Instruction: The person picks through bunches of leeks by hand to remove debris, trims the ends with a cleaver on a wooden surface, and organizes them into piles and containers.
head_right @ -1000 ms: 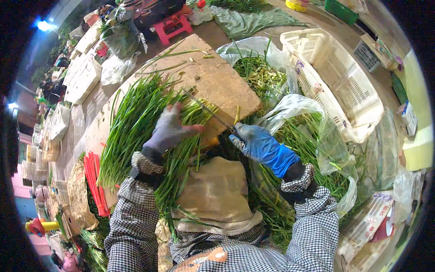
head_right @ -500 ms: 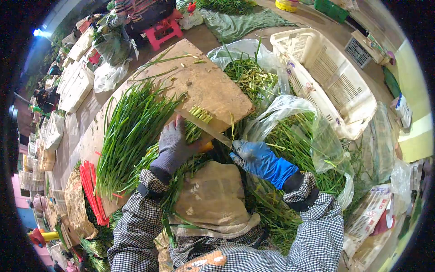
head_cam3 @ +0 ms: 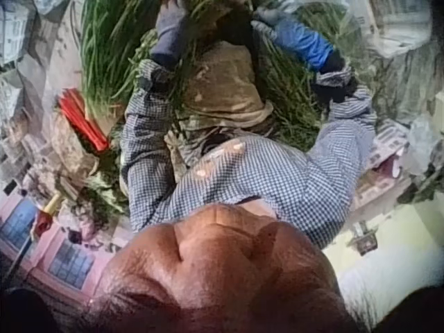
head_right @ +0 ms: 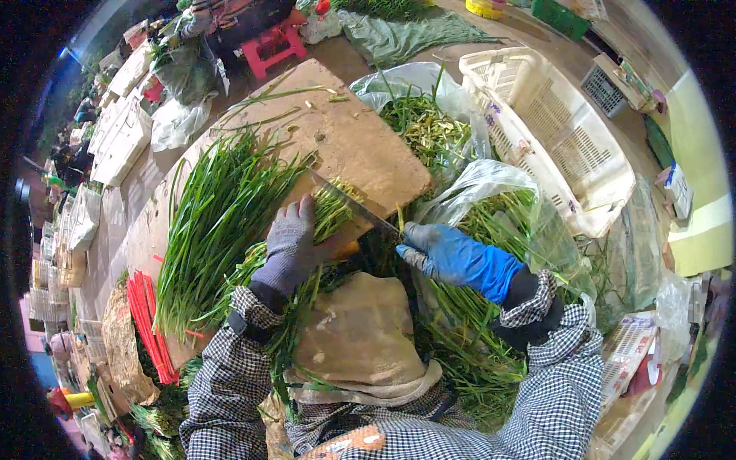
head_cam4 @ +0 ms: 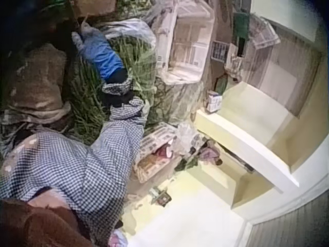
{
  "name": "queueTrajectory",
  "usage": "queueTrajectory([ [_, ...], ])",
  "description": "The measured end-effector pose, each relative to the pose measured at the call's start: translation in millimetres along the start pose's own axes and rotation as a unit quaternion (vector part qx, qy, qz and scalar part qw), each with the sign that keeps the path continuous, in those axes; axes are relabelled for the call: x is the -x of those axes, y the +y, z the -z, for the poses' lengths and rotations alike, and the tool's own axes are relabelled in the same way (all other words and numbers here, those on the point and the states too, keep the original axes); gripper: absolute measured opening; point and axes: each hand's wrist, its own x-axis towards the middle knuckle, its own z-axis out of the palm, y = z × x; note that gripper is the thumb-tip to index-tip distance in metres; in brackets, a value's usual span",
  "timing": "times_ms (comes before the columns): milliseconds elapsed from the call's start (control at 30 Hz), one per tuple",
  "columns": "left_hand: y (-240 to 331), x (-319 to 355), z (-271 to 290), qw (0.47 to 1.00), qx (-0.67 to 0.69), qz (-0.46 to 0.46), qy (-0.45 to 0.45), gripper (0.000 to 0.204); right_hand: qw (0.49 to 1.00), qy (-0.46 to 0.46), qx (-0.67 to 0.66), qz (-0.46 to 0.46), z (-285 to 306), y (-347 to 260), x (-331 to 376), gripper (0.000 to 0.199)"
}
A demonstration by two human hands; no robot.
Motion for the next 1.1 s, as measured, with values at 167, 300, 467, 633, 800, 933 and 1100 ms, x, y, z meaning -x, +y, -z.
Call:
queueTrajectory([
  [167, 8.6, -6.2, -7.0, 0.999, -0.019, -0.008, -0.024, 0.079, 0.990, 0.112, 0.075, 0.026, -44.6, 31.4, -57.4, 0.031],
  [300, 3.5, -5.0, -7.2, 1.000, -0.010, -0.012, -0.016, 0.079, 0.997, 0.052, 0.065, -0.001, -39.2, 27.6, -80.5, 0.032],
  [467, -2.3, 0.0, 1.6, 1.000, 0.006, 0.000, -0.026, 0.079, 0.996, 0.078, 0.033, 0.007, -3.3, 47.6, -37.9, 0.030],
  [633, 3.8, -3.9, 4.6, 0.999, -0.001, 0.008, -0.037, 0.084, 0.941, 0.227, 0.244, -0.057, 45.5, 87.4, -25.7, 0.027],
  [800, 1.1, -2.0, 7.7, 1.000, 0.007, 0.010, -0.029, 0.083, 0.947, 0.205, 0.246, -0.002, 30.8, 57.0, -73.2, 0.028],
  [933, 6.1, -8.7, 14.6, 0.997, 0.001, 0.033, -0.064, 0.080, 0.941, 0.206, 0.266, 0.032, -6.0, 68.9, -108.7, 0.038],
  [1100, -11.3, -15.5, 24.4, 0.993, 0.074, 0.057, -0.070, 0.074, 0.943, 0.273, 0.189, 0.032, -9.6, 37.7, -105.8, 0.035],
])
